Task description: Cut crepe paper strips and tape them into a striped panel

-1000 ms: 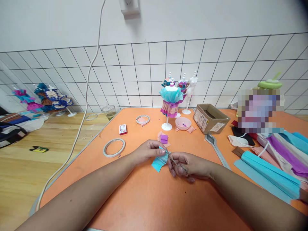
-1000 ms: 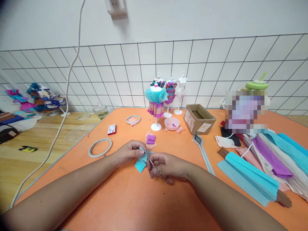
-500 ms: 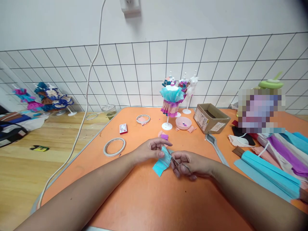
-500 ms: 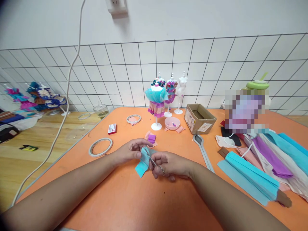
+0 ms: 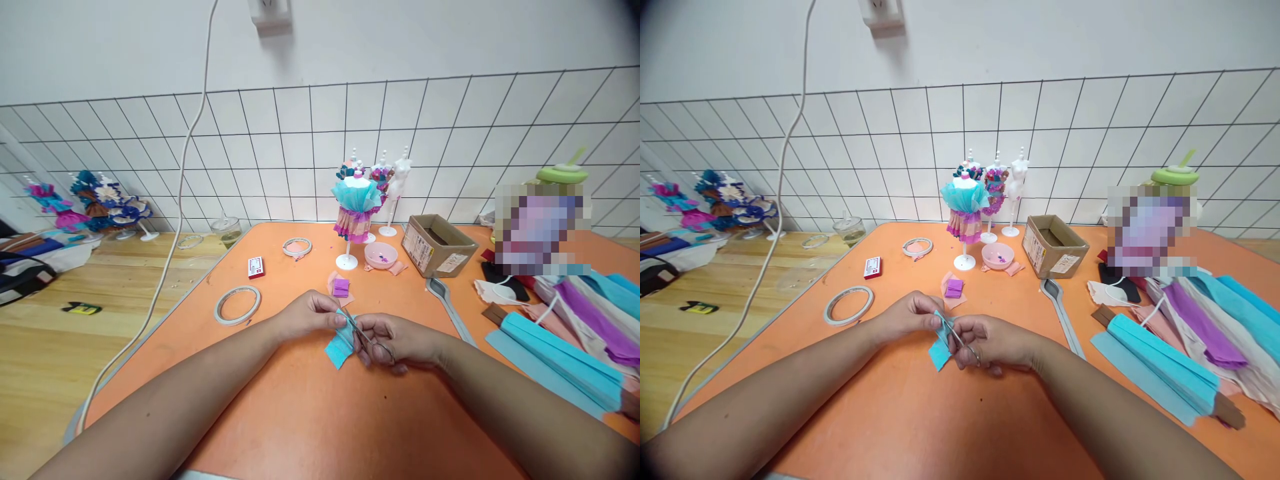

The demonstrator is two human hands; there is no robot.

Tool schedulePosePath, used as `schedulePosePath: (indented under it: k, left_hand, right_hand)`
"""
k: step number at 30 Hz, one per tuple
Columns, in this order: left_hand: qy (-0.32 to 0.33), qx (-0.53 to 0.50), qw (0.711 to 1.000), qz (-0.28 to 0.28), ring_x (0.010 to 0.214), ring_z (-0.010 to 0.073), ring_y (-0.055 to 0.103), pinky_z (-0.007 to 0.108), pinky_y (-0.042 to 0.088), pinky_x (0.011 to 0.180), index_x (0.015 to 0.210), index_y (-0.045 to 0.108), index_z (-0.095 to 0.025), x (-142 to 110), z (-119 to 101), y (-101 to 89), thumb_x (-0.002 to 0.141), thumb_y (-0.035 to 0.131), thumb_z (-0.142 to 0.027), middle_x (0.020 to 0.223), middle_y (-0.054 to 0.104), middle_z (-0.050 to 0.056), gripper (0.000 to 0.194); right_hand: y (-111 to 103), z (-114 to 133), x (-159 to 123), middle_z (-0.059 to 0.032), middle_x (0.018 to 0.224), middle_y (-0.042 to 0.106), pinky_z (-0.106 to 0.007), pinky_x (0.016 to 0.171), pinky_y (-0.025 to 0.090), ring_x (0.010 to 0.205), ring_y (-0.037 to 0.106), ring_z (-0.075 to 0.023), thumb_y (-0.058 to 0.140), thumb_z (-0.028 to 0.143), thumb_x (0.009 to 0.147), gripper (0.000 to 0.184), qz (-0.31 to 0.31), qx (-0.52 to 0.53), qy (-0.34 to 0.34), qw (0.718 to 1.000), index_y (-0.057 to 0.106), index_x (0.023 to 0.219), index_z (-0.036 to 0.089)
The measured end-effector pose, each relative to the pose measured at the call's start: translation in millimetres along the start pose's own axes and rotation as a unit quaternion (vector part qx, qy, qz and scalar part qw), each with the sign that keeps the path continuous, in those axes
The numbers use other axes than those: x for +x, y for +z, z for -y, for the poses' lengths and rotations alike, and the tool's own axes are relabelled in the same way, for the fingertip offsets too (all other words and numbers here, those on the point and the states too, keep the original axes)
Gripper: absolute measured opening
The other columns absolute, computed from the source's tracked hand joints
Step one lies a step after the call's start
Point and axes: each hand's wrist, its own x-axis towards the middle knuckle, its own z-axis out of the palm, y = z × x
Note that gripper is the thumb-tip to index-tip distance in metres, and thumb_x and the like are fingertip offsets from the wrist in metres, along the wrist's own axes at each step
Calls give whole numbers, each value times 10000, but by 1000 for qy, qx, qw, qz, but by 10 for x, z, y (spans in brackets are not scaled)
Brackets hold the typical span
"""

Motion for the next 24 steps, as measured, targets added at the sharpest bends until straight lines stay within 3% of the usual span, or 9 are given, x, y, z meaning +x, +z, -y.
schedulePosePath:
  k: [3,5,8,11,14,19,24]
  left_hand:
    - [-7,-50,999,-2,708,126,581,237,434,686,1000,679,-134,7,13,8,660,764,-425,776,652,29,456]
    - [-3,-76,997,-22,685,112,575,220,427,653,1065,646,-154,14,22,24,618,799,-394,764,640,9,531]
    - [-1,-72,997,-32,657,102,566,218,429,646,832,673,-121,21,21,45,616,803,-371,724,635,11,355]
    - [-4,-45,999,-26,636,101,557,226,437,656,671,650,-102,23,2,52,645,776,-404,681,629,18,328]
    - [-12,-34,999,-19,647,111,565,236,446,668,670,655,-101,24,-12,48,630,780,-426,690,639,28,351]
    - [-3,-70,996,-50,634,96,558,208,427,617,962,667,-138,29,20,46,596,811,-398,721,641,5,471]
    - [-10,-63,997,-39,636,109,573,227,437,641,699,665,-102,30,37,41,631,785,-400,668,639,19,329]
  right_hand:
    - [-1,-6,3,-10,809,560,-95,335,322,520,393,-38,763,475,644,495,-8,-2,-9,1000,534,954,164]
    - [2,-7,5,-13,820,560,-92,332,322,526,397,-39,763,469,645,496,-11,-4,-13,1000,535,962,164]
    - [9,3,8,-13,823,554,-88,330,330,548,408,-47,752,458,661,483,-10,-16,-15,1000,536,980,166]
    - [18,18,13,-11,829,547,-86,330,337,564,417,-51,748,428,670,452,-11,-30,-9,999,538,976,170]
    - [22,20,19,-7,840,534,-85,334,336,557,410,-45,742,412,675,435,-11,-27,-6,1000,537,975,172]
    - [24,12,19,-5,863,517,-93,334,339,532,388,-32,741,421,679,431,-13,-12,-18,1000,533,962,171]
    - [32,12,17,-7,853,518,-85,342,336,567,402,-45,746,451,670,456,-15,-24,-14,999,532,964,175]
